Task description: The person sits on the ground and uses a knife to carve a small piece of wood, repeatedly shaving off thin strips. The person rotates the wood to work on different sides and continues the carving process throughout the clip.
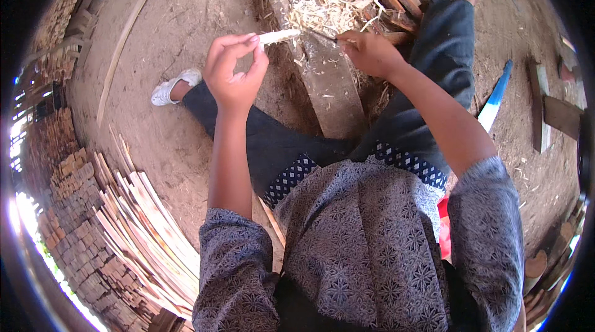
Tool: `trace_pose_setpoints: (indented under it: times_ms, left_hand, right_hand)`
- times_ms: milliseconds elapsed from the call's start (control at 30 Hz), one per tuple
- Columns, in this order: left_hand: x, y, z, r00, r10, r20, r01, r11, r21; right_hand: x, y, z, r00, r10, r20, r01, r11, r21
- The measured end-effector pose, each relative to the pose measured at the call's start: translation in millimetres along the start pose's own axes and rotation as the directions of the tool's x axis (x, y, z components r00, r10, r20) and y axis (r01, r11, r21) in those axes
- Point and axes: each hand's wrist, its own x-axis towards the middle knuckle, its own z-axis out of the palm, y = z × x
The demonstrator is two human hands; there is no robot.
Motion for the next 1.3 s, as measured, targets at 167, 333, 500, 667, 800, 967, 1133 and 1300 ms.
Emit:
trace_pose_setpoints:
  times_ms: [167, 333, 500, 667, 800, 967, 1133, 1300]
  left_hand:
    - [-7.0, 5.4, 1.3, 0.982, -0.149, -0.118, 0.139, 0.986, -0.087]
    - [-6.1, 3.5, 6.9, 0.992, -0.095, -0.089, 0.088, 0.993, -0.082]
    - [-14.5, 4.8, 1.9, 0.998, -0.016, -0.065, 0.015, 1.0, -0.012]
    - [-16.8, 11.1, 1.9, 0.996, -0.055, -0.075, 0.053, 0.998, -0.022]
    - [-9.9, 5.5, 8.6, 0.999, -0.04, -0.036, 0.039, 0.999, -0.036]
    - [-16.5, 9.7, 0.4, 0.997, -0.06, -0.054, 0.059, 0.998, -0.015]
    - [-7.6, 17.5, 9.2, 0.999, -0.043, -0.023, 0.043, 0.999, -0.016]
    - [-20.2, 12.0, -2.5, 0.996, -0.066, -0.054, 0.067, 0.998, 0.022]
  right_hand:
    - [-14.4, -97.0, -33.2, 0.955, 0.033, -0.294, 0.087, 0.919, 0.385]
    - [-25.0, -77.0, -0.4, 0.949, -0.069, -0.307, 0.159, 0.947, 0.278]
    - [-14.0, -86.1, -23.7, 0.997, 0.076, -0.026, -0.07, 0.977, 0.199]
    - [-29.6, -132.5, -38.1, 0.884, -0.048, -0.465, 0.304, 0.815, 0.494]
    - [-20.6, -0.2, 20.8, 0.999, 0.032, -0.012, -0.032, 0.998, -0.058]
    - [-15.0, -87.7, -30.3, 0.979, -0.045, -0.198, 0.107, 0.944, 0.311]
    - [-8.3, -20.7, 17.7, 0.997, -0.013, -0.074, 0.016, 0.999, 0.044]
    - [-10.9, -80.7, -25.3, 0.991, 0.102, -0.082, -0.081, 0.971, 0.226]
